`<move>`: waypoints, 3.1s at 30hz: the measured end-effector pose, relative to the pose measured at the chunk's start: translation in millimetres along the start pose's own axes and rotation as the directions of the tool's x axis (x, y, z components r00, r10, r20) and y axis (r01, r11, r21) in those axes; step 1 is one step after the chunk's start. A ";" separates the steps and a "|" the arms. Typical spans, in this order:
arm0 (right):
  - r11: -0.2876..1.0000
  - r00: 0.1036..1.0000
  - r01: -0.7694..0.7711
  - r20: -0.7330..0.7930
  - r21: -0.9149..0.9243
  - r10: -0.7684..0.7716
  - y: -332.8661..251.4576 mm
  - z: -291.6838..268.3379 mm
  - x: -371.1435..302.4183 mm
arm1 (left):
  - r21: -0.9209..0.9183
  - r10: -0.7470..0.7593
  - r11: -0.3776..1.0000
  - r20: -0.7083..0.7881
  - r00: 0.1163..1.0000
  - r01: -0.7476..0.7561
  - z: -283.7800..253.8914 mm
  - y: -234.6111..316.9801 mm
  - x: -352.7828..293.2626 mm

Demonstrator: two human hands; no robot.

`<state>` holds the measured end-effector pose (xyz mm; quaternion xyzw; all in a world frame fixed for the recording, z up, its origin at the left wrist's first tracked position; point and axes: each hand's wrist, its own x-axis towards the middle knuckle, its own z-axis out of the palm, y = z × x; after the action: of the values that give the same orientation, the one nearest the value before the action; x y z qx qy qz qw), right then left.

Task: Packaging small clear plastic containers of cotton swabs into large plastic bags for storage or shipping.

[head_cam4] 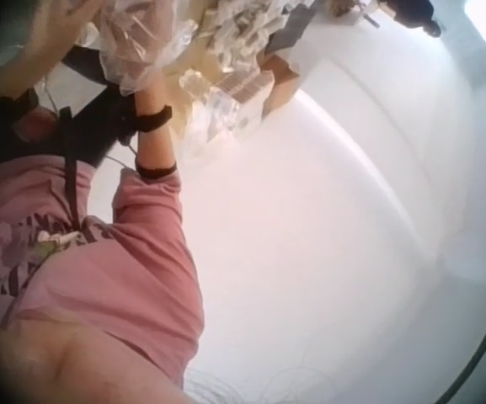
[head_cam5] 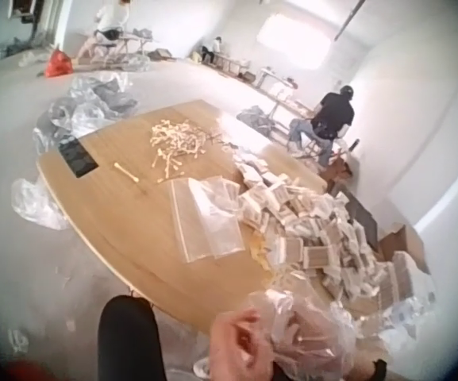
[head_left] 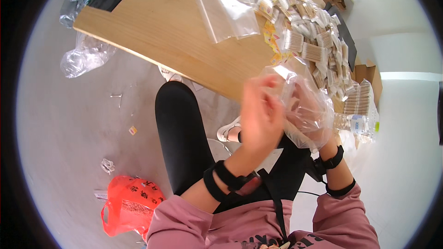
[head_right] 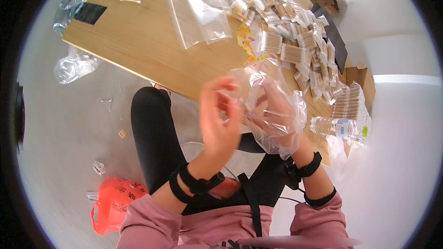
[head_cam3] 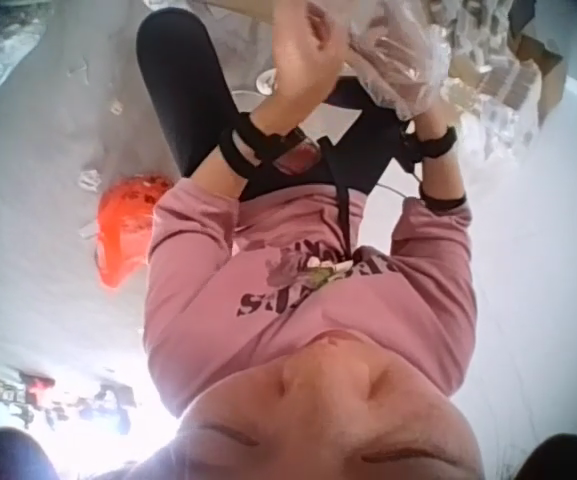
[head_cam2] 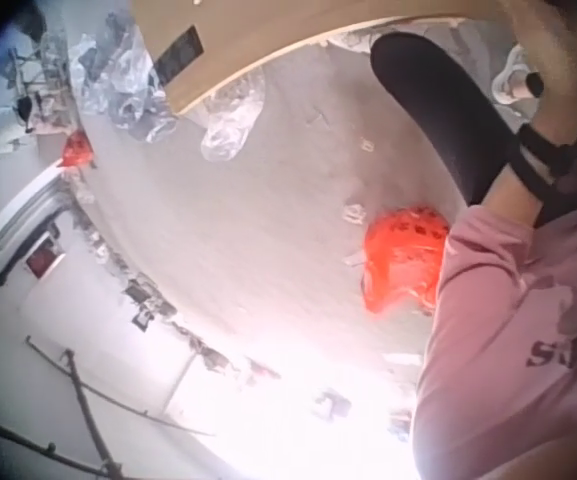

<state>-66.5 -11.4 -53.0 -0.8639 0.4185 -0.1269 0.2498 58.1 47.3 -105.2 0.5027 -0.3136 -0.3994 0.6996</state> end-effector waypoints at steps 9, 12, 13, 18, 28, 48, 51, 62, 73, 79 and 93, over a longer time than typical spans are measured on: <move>0.779 0.905 -0.391 0.049 0.491 0.423 -20.1 -15.5 -24.3 | -0.324 -0.323 0.870 0.196 0.926 0.372 11.2 -13.1 -41.0; 0.743 0.894 -0.410 0.072 0.529 0.441 -19.5 -16.0 -35.4 | -0.094 -0.161 0.979 0.197 0.967 0.182 12.9 -12.7 -40.7; 0.726 0.889 -0.419 0.086 0.545 0.449 -18.6 -16.0 -39.0 | -0.092 -0.161 0.979 0.202 0.966 0.182 12.8 -14.2 -40.9; 0.639 0.865 -0.468 0.171 0.611 0.471 -7.4 -15.2 -51.9 | 0.074 0.020 0.996 0.274 0.961 -0.042 11.0 -13.9 -42.2; -0.016 0.849 -0.342 0.316 0.940 0.423 19.3 -19.3 -61.2 | -0.047 0.488 0.856 0.404 0.774 -0.515 23.7 -7.0 -62.9; 0.599 0.907 -0.257 -0.025 0.758 0.421 -11.6 -12.5 -27.4 | -0.564 -0.446 0.713 0.094 0.890 0.416 24.5 -13.9 -53.2; 0.518 0.892 -0.285 0.026 0.806 0.451 -24.5 -8.1 -27.5 | -0.586 -0.474 0.645 0.197 0.858 0.490 22.1 -17.0 -44.1; 0.595 0.876 -0.272 -0.062 0.756 0.478 -18.9 -8.4 -25.9 | -0.547 -0.442 0.519 0.486 0.754 0.657 25.7 -32.8 -53.2; 0.915 0.967 -0.246 -0.015 -0.318 0.255 11.4 11.9 -7.9 | -0.338 -0.662 0.336 0.579 0.476 0.879 30.7 -40.3 -54.4; 0.924 0.999 -0.040 0.001 -0.380 0.044 32.2 21.0 -9.4 | -0.433 -0.735 0.524 0.205 0.646 0.734 11.0 -39.8 -58.5; 0.839 0.920 -0.325 0.057 -0.437 0.387 6.5 8.9 -2.2 | -0.411 -0.604 0.698 0.101 0.791 0.586 13.3 -40.3 -57.7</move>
<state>-68.3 -10.2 -64.0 -0.8108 0.5704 0.0768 0.1070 9.1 84.7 -141.8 0.4220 -0.0258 -0.6509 0.6305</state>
